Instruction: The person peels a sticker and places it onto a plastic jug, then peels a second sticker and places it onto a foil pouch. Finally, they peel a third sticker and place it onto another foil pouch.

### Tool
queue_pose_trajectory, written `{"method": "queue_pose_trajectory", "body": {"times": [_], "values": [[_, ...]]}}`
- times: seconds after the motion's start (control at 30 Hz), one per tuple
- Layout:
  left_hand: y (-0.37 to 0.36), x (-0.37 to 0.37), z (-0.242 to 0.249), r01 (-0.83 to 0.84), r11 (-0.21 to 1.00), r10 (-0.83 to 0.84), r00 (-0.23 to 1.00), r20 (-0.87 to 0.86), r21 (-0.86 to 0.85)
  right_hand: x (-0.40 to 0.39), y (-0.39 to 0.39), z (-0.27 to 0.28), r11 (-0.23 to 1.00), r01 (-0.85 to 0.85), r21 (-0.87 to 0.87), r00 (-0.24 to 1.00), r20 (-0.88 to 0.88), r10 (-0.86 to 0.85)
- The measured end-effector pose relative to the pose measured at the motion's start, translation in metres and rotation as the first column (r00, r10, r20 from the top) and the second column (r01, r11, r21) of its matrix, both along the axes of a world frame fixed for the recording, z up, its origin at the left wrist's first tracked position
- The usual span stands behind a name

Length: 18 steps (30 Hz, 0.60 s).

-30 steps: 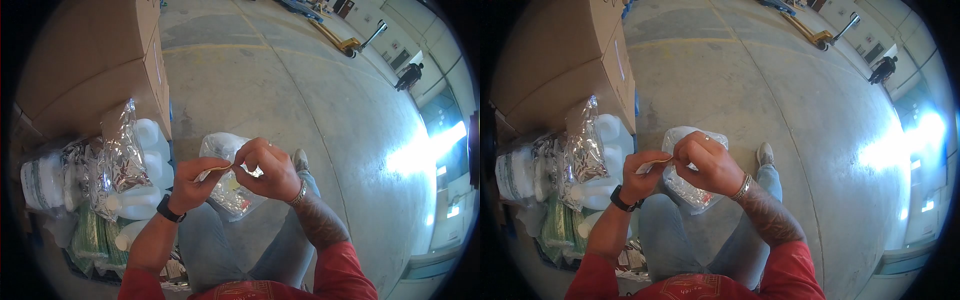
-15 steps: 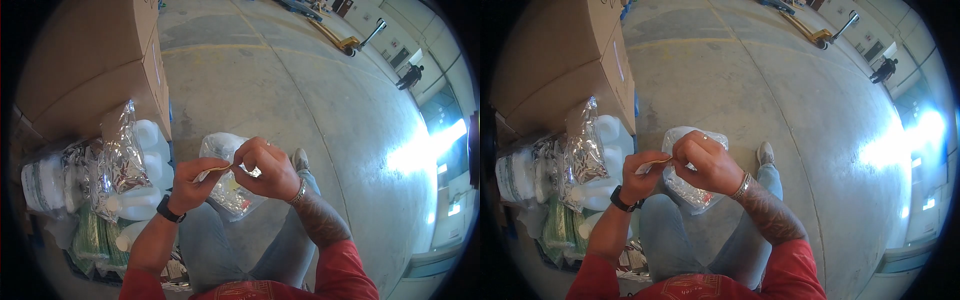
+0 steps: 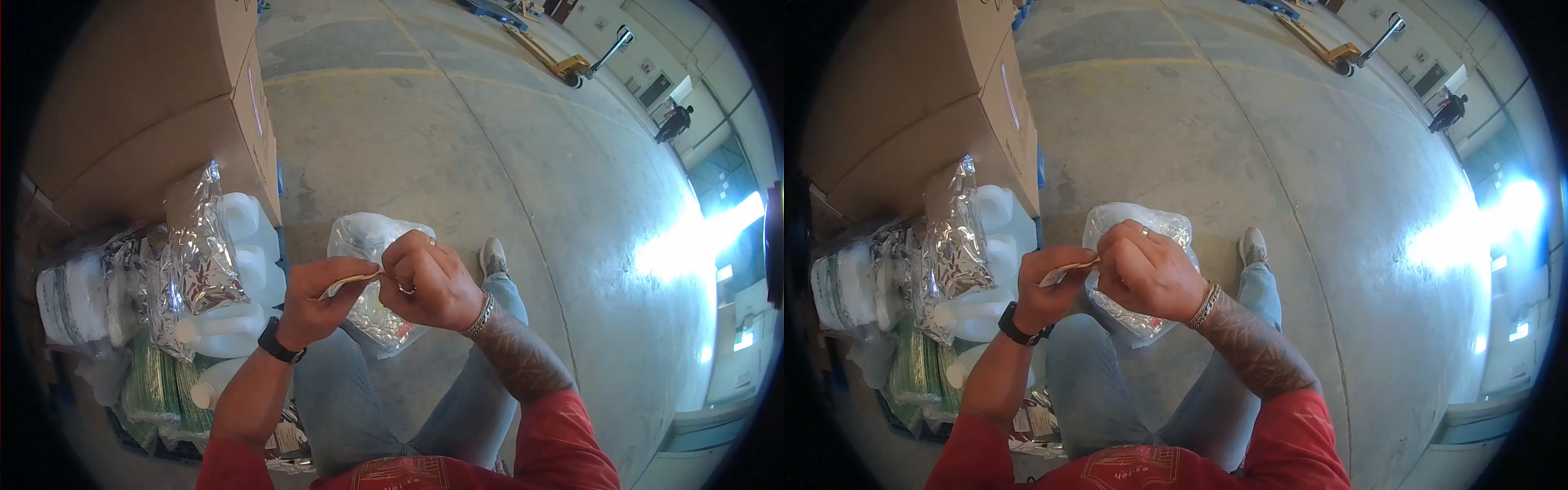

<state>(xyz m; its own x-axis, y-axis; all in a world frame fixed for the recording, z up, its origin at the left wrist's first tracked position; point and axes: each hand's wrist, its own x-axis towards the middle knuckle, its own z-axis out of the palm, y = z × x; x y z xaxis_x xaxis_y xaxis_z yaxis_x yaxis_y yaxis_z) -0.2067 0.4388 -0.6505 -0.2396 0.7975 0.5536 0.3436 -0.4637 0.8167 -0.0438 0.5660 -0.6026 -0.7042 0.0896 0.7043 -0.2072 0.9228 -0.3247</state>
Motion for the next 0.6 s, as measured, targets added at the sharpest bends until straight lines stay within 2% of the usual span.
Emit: {"method": "queue_pose_trajectory", "body": {"times": [0.1,0.2,0.43,0.53,0.6], "values": [[-0.0005,-0.0014,0.0007,-0.008,1.000,0.008,1.000,-0.015,0.021,0.0023,-0.0004,-0.0038,0.999,0.003,-0.044,0.999,-0.049,-0.005],[-0.0004,-0.0025,0.0005,-0.011,0.999,0.013,0.999,-0.039,0.036,0.0011,0.0019,-0.0019,1.000,0.025,-0.009,0.994,-0.106,-0.026],[-0.0002,-0.0030,-0.0010,-0.014,0.998,0.018,0.997,-0.075,0.054,0.0016,0.0017,-0.0032,1.000,0.019,-0.011,0.993,-0.119,-0.020],[-0.0005,-0.0024,0.0005,-0.016,0.999,0.019,0.998,-0.068,0.048,0.0017,0.0001,-0.0036,0.998,0.006,-0.063,0.991,-0.132,-0.015],[-0.0005,-0.0018,0.0009,-0.017,0.999,0.020,0.998,-0.061,0.048,0.0020,0.0016,-0.0023,1.000,0.018,-0.008,0.994,-0.106,-0.018]]}}
